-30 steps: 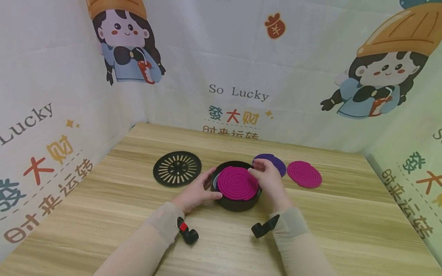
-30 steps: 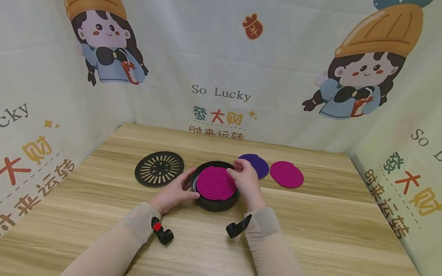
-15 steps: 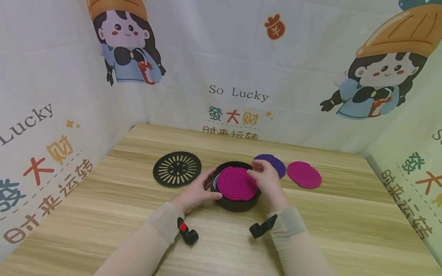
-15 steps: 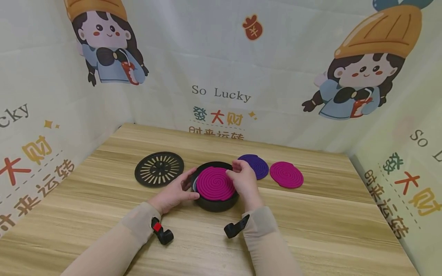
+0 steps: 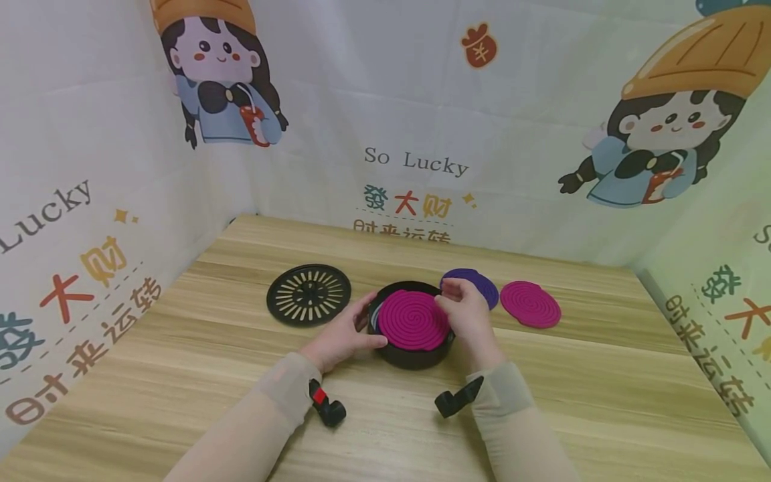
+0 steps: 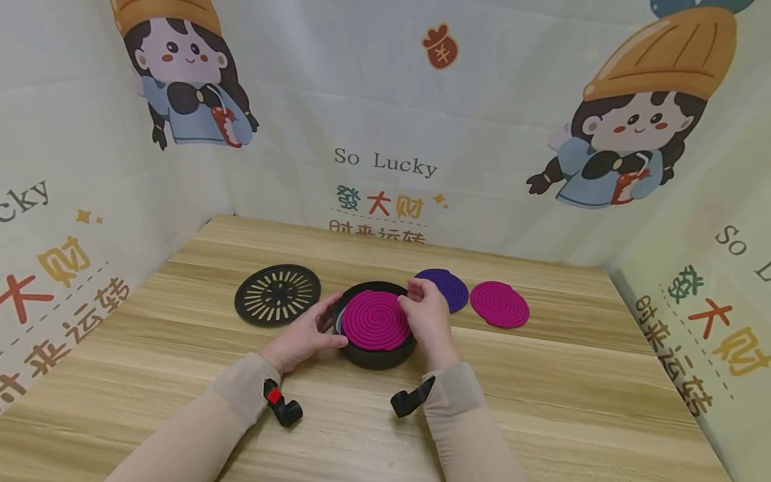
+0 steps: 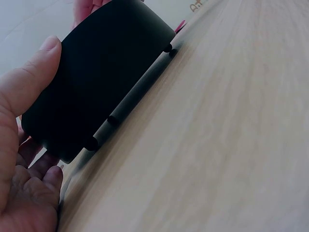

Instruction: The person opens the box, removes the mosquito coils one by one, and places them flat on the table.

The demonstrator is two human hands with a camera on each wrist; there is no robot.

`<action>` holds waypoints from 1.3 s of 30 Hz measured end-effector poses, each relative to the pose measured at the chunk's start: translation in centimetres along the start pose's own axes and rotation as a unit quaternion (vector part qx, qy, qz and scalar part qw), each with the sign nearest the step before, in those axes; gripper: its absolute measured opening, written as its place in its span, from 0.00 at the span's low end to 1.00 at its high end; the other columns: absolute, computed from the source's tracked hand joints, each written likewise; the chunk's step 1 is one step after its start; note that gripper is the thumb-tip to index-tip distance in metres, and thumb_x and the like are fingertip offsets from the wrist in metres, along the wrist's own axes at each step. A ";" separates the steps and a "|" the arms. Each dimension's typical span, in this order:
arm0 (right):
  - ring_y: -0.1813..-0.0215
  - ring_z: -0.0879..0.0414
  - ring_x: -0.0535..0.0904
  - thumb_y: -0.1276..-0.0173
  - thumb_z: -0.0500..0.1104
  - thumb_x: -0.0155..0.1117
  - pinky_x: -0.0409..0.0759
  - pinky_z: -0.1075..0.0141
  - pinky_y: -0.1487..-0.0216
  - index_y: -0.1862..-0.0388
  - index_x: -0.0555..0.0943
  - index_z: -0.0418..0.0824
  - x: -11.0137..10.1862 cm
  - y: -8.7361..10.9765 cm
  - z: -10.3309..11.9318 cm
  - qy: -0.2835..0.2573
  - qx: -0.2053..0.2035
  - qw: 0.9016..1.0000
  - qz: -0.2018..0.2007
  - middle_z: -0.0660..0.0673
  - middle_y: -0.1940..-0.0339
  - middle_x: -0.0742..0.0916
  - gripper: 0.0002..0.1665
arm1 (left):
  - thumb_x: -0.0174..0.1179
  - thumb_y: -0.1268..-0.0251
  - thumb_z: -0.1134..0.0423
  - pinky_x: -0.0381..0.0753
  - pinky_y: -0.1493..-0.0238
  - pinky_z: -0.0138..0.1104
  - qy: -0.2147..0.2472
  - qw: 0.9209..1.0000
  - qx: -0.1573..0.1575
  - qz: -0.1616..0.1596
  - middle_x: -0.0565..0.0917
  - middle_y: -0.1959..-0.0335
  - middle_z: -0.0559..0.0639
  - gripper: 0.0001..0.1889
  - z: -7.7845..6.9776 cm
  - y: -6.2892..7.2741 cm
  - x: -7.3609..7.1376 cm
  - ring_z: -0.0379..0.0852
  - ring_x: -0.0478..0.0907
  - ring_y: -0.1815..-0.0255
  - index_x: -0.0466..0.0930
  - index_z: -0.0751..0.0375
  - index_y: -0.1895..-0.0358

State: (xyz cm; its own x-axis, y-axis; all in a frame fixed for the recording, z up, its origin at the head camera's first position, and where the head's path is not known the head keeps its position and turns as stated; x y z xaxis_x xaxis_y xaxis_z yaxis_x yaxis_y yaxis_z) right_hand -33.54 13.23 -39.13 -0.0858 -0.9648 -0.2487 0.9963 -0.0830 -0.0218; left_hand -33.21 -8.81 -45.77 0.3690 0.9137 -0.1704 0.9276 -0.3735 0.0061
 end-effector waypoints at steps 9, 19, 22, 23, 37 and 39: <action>0.40 0.43 0.75 0.34 0.29 0.58 0.76 0.55 0.42 0.37 0.70 0.28 0.0 0.0 -0.3 -0.026 0.009 1.000 -0.013 0.33 0.39 0.77 0.25 | 0.71 0.48 0.69 0.50 0.26 0.43 0.003 1.000 -0.008 0.007 0.46 0.23 0.61 0.50 -1.8 1.0 0.2 0.58 0.46 0.24 0.49 0.59 0.23; 0.40 0.43 0.74 0.35 0.31 0.60 0.74 0.54 0.39 0.39 0.72 0.29 0.2 -0.1 -0.2 -0.027 0.012 1.000 0.009 0.32 0.38 0.76 0.25 | 0.71 0.48 0.69 0.50 0.26 0.43 0.008 1.000 -0.003 0.005 0.46 0.23 0.58 0.51 -0.9 0.4 0.2 0.57 0.45 0.24 0.48 0.56 0.23; 0.39 0.43 0.73 0.34 0.31 0.59 0.73 0.53 0.38 0.38 0.71 0.28 0.3 -0.3 -0.2 -0.052 0.021 0.998 0.015 0.31 0.37 0.75 0.26 | 0.71 0.48 0.68 0.49 0.26 0.42 0.006 1.000 0.000 0.002 0.46 0.22 0.56 0.51 -0.1 0.0 0.1 0.55 0.45 0.23 0.49 0.53 0.23; 0.38 0.43 0.72 0.34 0.31 0.59 0.73 0.53 0.37 0.37 0.70 0.28 0.3 -0.4 -0.2 -0.062 0.027 0.998 0.018 0.31 0.37 0.75 0.26 | 0.71 0.48 0.68 0.50 0.26 0.42 0.007 1.000 0.001 0.002 0.46 0.22 0.55 0.51 0.0 0.0 0.1 0.54 0.45 0.23 0.49 0.53 0.23; 0.63 0.61 0.78 0.34 0.24 0.52 0.76 0.73 0.57 0.47 0.72 0.27 0.3 -1.2 -0.6 -0.270 0.064 0.961 0.013 0.48 0.62 0.81 0.16 | 0.72 0.48 0.66 0.49 0.26 0.42 0.011 1.000 0.006 0.005 0.47 0.22 0.55 0.50 0.3 -0.2 0.0 0.54 0.45 0.23 0.50 0.54 0.23; 0.66 0.63 0.78 0.34 0.24 0.51 0.75 0.73 0.58 0.49 0.72 0.28 0.3 -1.2 -0.6 -0.284 0.064 0.956 0.022 0.52 0.67 0.81 0.15 | 0.72 0.48 0.66 0.49 0.26 0.42 0.011 1.000 0.008 0.006 0.47 0.22 0.55 0.50 0.3 -0.2 0.0 0.54 0.45 0.23 0.49 0.55 0.23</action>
State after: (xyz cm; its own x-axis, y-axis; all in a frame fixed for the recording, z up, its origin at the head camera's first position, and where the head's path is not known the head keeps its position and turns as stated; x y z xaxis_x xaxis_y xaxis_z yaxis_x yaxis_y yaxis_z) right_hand -34.77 13.18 -39.76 -0.0664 -0.9451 0.3201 0.9940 -0.0348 0.1036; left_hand -33.39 -8.76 -46.06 0.3821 0.9121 -0.1485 0.9219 -0.3874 -0.0075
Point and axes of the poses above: each hand's wrist, its own y-axis away from the middle knuckle, its own x-axis out of the palm, z = x × y, the point moved 4 cm from there along -y, towards the middle knuckle
